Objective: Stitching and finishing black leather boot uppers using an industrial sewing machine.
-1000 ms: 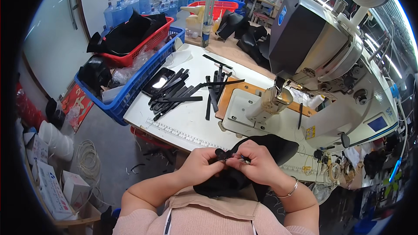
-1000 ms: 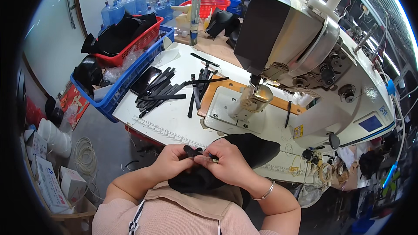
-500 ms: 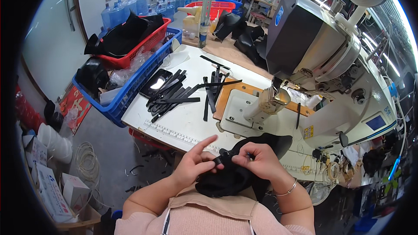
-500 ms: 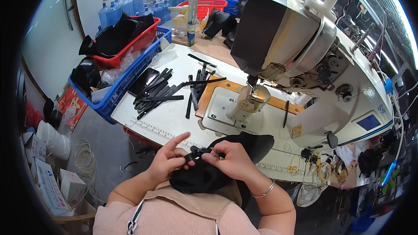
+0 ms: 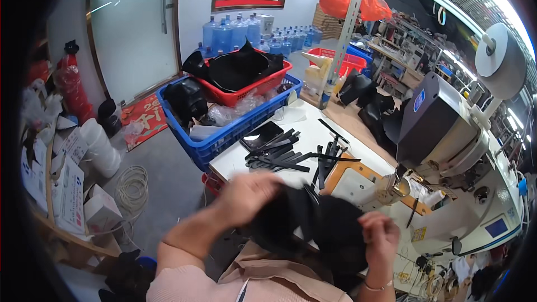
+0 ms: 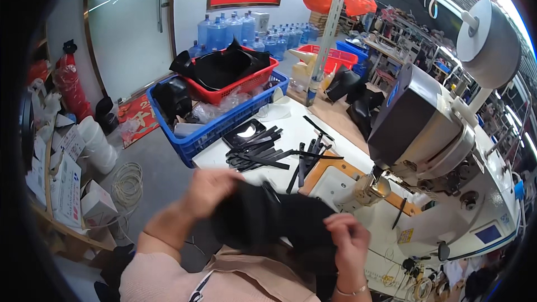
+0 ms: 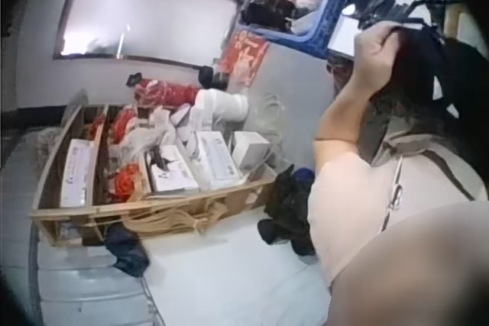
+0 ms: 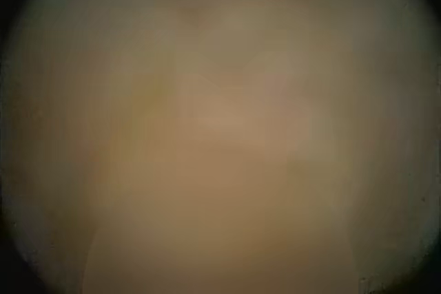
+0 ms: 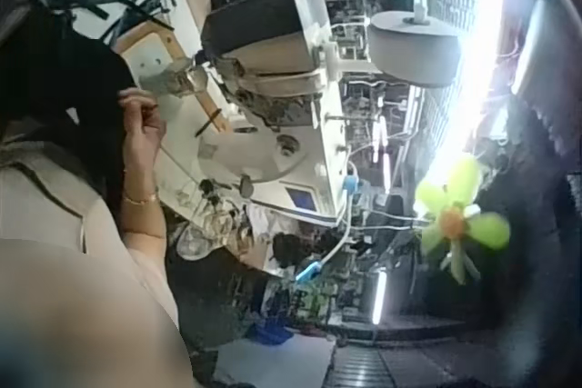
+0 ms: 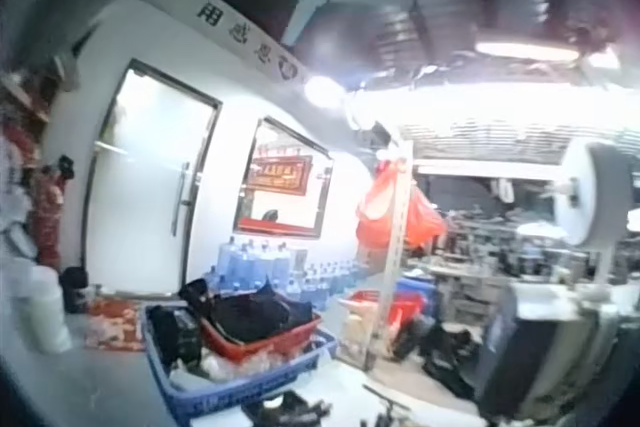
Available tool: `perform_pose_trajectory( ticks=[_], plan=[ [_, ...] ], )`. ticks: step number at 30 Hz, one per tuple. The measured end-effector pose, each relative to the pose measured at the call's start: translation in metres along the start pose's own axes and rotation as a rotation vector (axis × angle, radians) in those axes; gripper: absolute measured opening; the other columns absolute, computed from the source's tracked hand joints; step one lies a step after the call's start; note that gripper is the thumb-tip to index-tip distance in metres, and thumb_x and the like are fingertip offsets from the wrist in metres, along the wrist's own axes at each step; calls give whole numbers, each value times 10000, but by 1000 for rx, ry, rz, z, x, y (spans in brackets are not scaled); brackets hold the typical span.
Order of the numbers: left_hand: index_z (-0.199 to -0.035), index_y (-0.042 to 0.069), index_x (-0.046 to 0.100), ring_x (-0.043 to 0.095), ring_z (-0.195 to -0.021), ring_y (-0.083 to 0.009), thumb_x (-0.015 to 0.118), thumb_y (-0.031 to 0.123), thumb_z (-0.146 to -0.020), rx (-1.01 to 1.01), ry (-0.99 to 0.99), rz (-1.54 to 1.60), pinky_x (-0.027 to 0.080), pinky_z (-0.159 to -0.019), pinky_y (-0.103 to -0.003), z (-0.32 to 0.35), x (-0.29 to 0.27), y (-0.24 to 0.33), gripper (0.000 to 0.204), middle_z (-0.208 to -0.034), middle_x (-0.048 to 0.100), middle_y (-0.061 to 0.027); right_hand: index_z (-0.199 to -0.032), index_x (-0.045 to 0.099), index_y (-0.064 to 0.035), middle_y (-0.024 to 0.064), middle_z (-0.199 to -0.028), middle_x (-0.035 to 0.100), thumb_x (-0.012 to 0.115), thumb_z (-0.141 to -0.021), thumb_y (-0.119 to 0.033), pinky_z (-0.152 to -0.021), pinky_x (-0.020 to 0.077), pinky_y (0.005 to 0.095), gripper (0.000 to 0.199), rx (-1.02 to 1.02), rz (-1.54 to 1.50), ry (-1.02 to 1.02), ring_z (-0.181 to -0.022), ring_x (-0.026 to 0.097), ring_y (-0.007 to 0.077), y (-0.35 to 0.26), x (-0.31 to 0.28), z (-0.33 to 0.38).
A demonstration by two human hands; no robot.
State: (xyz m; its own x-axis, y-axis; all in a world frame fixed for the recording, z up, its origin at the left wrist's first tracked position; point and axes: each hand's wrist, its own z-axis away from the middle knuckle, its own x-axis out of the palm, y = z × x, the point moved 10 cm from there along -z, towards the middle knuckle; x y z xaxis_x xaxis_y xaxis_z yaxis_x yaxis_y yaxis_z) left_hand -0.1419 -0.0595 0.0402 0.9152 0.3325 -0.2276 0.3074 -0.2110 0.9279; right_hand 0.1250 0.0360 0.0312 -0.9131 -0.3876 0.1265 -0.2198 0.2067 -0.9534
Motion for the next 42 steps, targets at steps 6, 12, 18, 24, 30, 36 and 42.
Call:
perform_pose_trajectory(
  ticks=[6,12,18,24,30,36,42],
  plan=[
    [-996,-6,627,595,-730,-205,476,216,-942,547,1091,-716,462,-718,-334,-25,-260,114,274,-806,646,-138,-678,500,-13,104,-680,533,565,-903,-132,-416,280,217,263,-179,15,60,-468,388,102,-3,-61,30],
    [-1100,85,624,630,-955,-302,575,123,-886,860,1283,-1214,512,-802,-347,-97,-258,141,223,-1150,631,-77,-774,597,-39,32,-604,516,590,-904,-194,-425,302,229,203,246,92,250,-451,377,82,108,-116,50],
    [-1018,54,641,538,-1119,-372,472,147,-866,-132,592,-1602,311,-1011,-590,-183,-249,-132,245,-1146,617,-130,-772,620,-31,-20,-542,417,556,-942,-221,-446,284,241,263,435,295,275,-453,317,64,121,-112,60],
    [-948,61,651,533,-1111,-382,631,240,-804,46,553,-1487,393,-956,-472,-150,-232,-176,231,-1169,615,-115,-735,552,-20,74,-658,593,606,-869,-126,-423,319,213,180,305,111,407,-466,435,87,136,-130,50],
    [-1048,75,662,456,-1218,-345,677,244,-777,247,646,-1253,293,-1058,-479,-128,-221,-129,319,-1221,580,-109,-761,585,-5,59,-672,611,614,-867,-128,-488,371,216,165,328,313,465,-530,480,84,134,-137,57],
    [-1007,60,661,419,-1251,-351,672,127,-776,374,577,-1158,278,-1064,-499,-128,-160,-119,241,-1219,566,-92,-750,575,-19,110,-669,565,715,-736,-137,-591,439,342,184,118,1178,446,-614,547,250,99,-147,54],
    [-951,53,675,505,-1165,-365,719,88,-719,450,21,-679,404,-986,-426,-162,14,-113,239,-1108,630,-140,-893,576,-61,113,-932,570,722,-711,-144,-757,449,423,249,76,1405,567,-879,529,330,90,-189,70]
  ],
)
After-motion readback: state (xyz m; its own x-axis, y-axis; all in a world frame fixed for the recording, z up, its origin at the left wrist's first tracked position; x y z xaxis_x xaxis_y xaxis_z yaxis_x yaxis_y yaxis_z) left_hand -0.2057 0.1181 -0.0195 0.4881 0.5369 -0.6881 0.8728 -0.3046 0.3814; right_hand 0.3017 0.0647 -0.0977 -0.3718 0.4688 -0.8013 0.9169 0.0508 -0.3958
